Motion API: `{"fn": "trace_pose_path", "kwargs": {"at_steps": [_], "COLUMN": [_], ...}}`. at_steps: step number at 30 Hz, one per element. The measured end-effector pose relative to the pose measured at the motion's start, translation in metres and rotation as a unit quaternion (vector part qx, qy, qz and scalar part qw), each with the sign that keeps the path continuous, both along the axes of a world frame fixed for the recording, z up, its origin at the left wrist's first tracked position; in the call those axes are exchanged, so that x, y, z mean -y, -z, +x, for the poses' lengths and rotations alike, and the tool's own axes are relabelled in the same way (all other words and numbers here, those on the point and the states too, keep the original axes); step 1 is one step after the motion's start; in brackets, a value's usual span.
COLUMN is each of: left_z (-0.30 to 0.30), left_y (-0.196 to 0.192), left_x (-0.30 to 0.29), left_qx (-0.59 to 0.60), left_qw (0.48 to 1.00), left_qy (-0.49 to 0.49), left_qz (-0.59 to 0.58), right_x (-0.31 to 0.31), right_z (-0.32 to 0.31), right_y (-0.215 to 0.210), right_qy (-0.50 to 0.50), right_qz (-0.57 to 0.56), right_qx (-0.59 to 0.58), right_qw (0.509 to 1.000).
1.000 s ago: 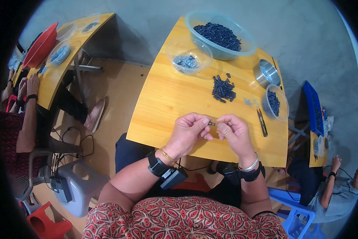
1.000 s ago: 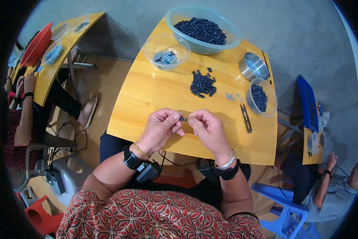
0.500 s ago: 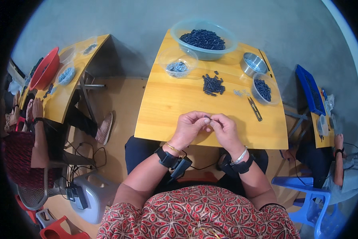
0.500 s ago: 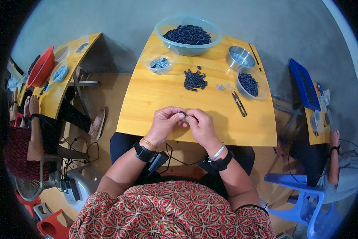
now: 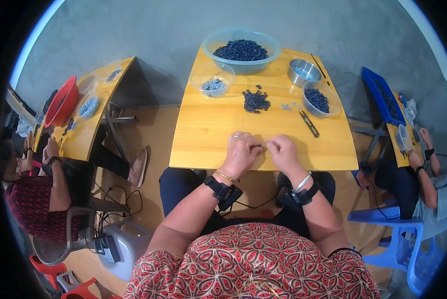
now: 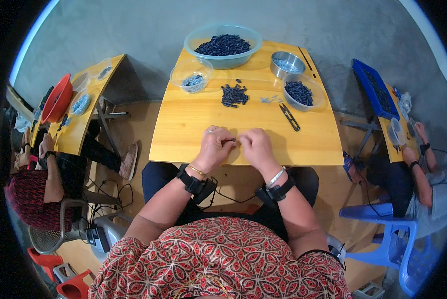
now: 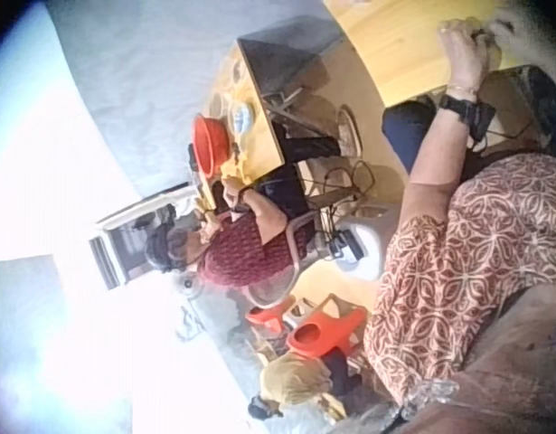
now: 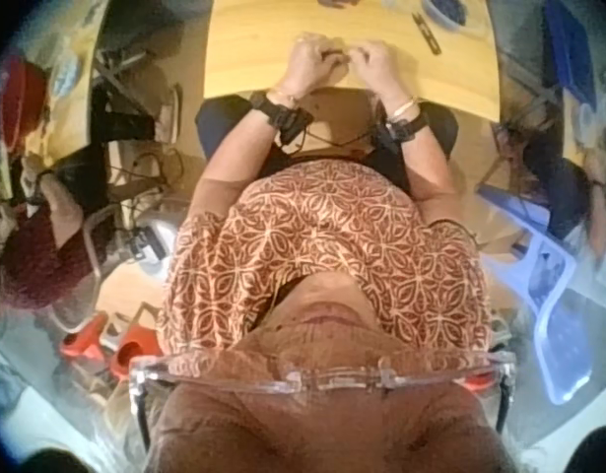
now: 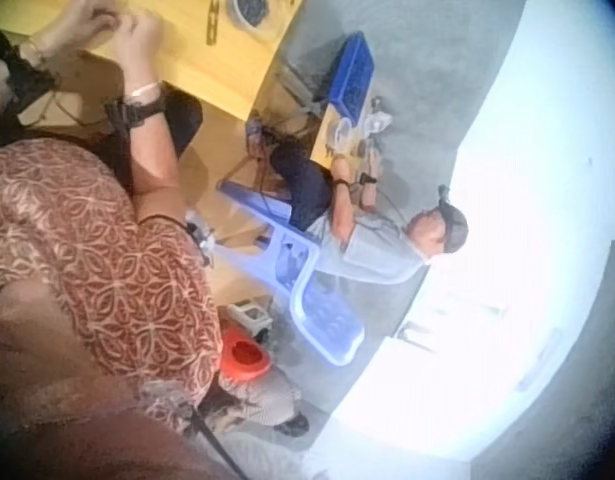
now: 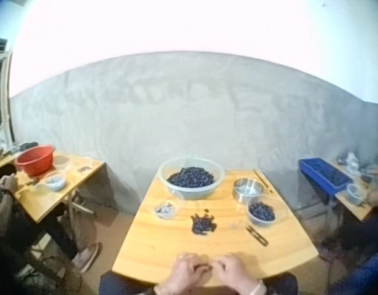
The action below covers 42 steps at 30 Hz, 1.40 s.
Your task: Assembling small black plastic/rubber industrial components by hand at a workstation.
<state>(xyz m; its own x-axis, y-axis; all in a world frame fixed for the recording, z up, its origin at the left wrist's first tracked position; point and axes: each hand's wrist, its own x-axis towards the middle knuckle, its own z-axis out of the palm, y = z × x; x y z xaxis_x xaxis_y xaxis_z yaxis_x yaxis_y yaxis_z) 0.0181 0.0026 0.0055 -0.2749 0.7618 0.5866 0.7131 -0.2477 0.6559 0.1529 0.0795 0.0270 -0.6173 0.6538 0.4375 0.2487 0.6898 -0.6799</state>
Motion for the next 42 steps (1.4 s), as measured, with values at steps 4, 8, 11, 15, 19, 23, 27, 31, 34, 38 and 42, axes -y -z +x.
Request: {"fn": "trace_pose_path", "kwargs": {"at_steps": [4,8,11,15,19,23,27,31,34,38,42], "left_z": [0.001,0.007,0.009,0.011,0.011,0.009,0.01,0.008,0.01,-0.002,0.0], "left_y": [0.001,0.001,0.002,0.001,0.005,0.01,0.004,0.005,0.001,-0.014,-0.044], "left_x": [0.002,0.005,0.01,0.009,0.005,0.003,0.006,0.008,0.007,0.019,0.035], "left_qx": [-0.045,-0.057,-0.046,-0.043,-0.04,-0.011,-0.044,-0.056,-0.015,0.442,0.583], "left_qw": [0.999,0.998,0.996,0.997,0.997,0.998,0.996,0.995,0.998,0.891,0.807], "left_qy": [-0.021,-0.023,-0.051,-0.057,-0.058,-0.048,-0.064,-0.076,-0.061,-0.018,0.088], "left_qz": [-0.004,-0.021,-0.048,-0.029,-0.038,-0.047,-0.045,-0.041,-0.025,-0.106,-0.028], "right_x": [-0.014,-0.025,-0.018,-0.022,-0.025,-0.023,-0.017,-0.014,-0.03,-0.006,0.042], "right_z": [-0.034,-0.062,-0.063,-0.063,-0.063,-0.066,-0.064,-0.065,-0.06,-0.039,-0.01], "right_y": [-0.01,0.025,0.026,0.032,0.036,0.032,0.026,0.023,0.037,0.012,-0.032], "right_qy": [0.048,0.055,0.07,0.051,0.061,0.072,0.084,0.082,0.067,-0.031,-0.089], "right_qz": [-0.154,-0.048,0.071,0.089,0.109,0.115,0.15,0.141,0.012,-0.164,-0.079], "right_qx": [-0.14,-0.11,-0.026,-0.017,0.005,0.036,0.042,0.067,-0.01,-0.179,-0.127], "right_qw": [0.977,0.991,0.995,0.995,0.992,0.99,0.984,0.984,0.998,0.969,0.985]}}
